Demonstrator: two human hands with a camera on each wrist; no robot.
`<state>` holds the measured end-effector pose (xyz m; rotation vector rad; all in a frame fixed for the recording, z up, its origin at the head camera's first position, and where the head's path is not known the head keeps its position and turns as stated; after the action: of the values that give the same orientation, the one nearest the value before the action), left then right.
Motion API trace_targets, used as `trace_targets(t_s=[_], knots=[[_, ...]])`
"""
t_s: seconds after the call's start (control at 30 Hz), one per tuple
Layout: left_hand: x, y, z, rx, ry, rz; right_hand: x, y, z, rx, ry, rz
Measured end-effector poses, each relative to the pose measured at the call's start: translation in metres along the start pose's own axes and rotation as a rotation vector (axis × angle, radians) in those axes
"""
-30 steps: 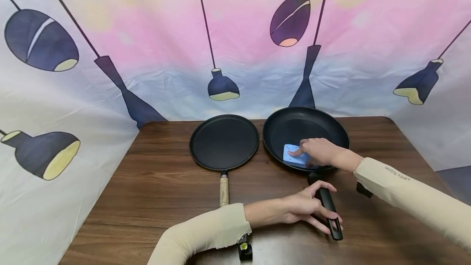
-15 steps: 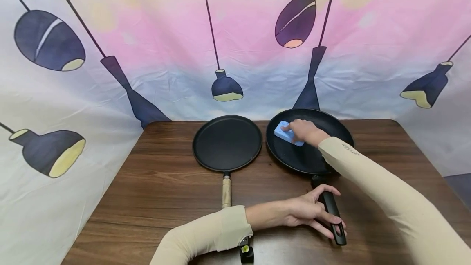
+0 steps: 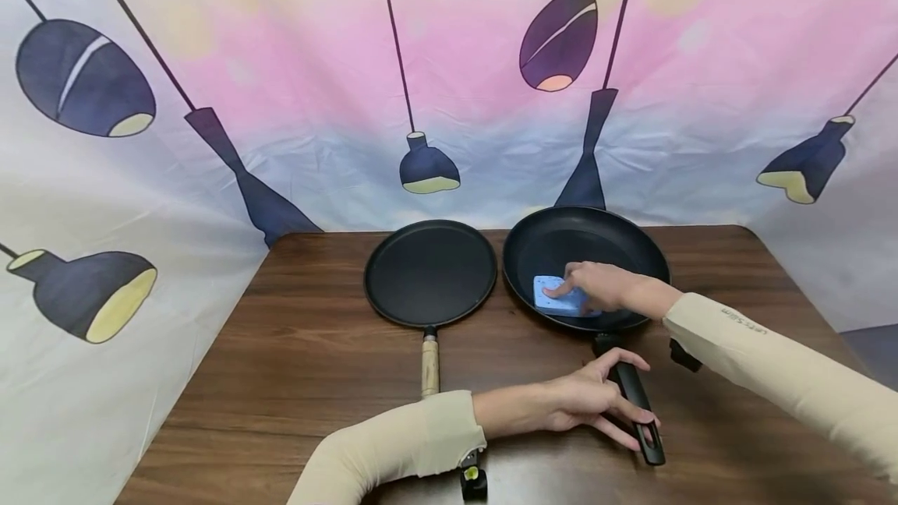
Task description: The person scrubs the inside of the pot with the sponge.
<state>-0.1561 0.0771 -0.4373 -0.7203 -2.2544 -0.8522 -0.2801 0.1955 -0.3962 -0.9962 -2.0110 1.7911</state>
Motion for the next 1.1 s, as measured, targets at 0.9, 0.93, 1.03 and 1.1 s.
trace_targets(t_s=[0.9,0.93,1.03,1.1], knots=[[0.006,-0.014,0.001,-0.022,0.023,0.041,0.017,-0.016,0.038,-0.069,0.12,-0.016],[0.006,-0.013,0.002,-0.023,0.021,0.041,0.014,-0.015,0.032,-0.09,0.105,-0.007],[0.004,-0.011,0.003,-0.022,0.02,0.043,0.005,-0.011,0.014,-0.13,0.082,0.024],[0.002,-0.008,0.003,-0.022,0.022,0.039,0.002,-0.01,0.004,-0.134,0.082,0.036]])
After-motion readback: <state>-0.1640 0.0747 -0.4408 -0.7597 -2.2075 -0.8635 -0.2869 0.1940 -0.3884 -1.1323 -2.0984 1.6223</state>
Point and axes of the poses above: each hand's wrist, its own z-axis towards the middle knuckle, its own y-axis out of the palm, x = y × z, the point moved 1 cm from there along z, towards the middle knuckle, and after that the axes turned 9 degrees about -y, right-handed, at the moved point
